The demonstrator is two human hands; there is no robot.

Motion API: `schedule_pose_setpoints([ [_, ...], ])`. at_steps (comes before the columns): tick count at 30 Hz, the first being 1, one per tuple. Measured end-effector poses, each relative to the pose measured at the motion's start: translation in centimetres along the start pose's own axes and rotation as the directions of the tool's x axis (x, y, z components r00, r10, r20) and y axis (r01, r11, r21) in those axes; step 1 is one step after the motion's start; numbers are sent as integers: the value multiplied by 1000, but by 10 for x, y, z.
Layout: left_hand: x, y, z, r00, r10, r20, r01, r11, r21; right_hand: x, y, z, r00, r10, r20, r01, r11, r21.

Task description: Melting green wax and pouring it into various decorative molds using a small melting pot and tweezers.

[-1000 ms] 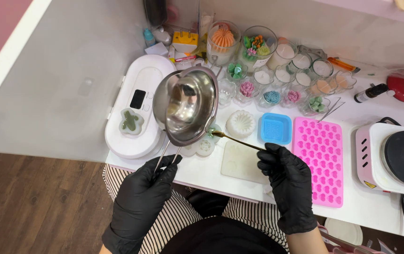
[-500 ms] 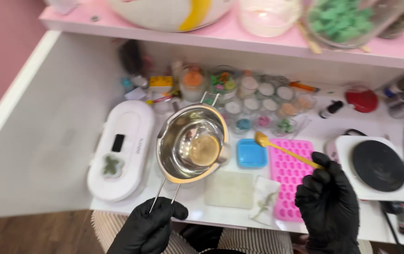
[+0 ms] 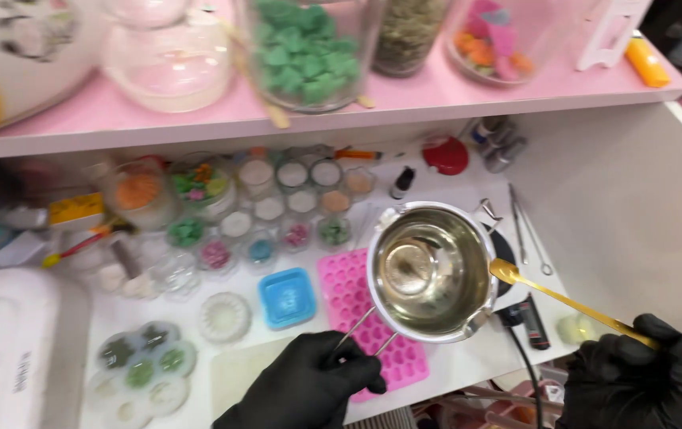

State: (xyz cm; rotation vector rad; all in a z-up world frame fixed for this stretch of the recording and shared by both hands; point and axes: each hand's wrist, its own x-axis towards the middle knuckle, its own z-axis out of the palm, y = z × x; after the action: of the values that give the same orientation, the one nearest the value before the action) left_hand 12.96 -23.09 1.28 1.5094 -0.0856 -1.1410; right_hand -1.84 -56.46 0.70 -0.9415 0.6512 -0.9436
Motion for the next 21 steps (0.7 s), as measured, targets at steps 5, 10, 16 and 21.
schedule_pose_setpoints([
  [5,46,38,43,988,-10,153,22,996,-82,41,3,-74,956,-257,139,291,868,-401],
  [10,85,48,66,959,66,276,-17,984,-177,43,16,-48,853,-408,326,503,474,-723],
  [16,109,53,79,939,88,333,-15,977,-215,126,17,-116,814,119,568,102,934,-341],
  [21,114,42,83,944,72,323,-5,979,-202,96,16,-78,916,129,379,90,856,-510],
])
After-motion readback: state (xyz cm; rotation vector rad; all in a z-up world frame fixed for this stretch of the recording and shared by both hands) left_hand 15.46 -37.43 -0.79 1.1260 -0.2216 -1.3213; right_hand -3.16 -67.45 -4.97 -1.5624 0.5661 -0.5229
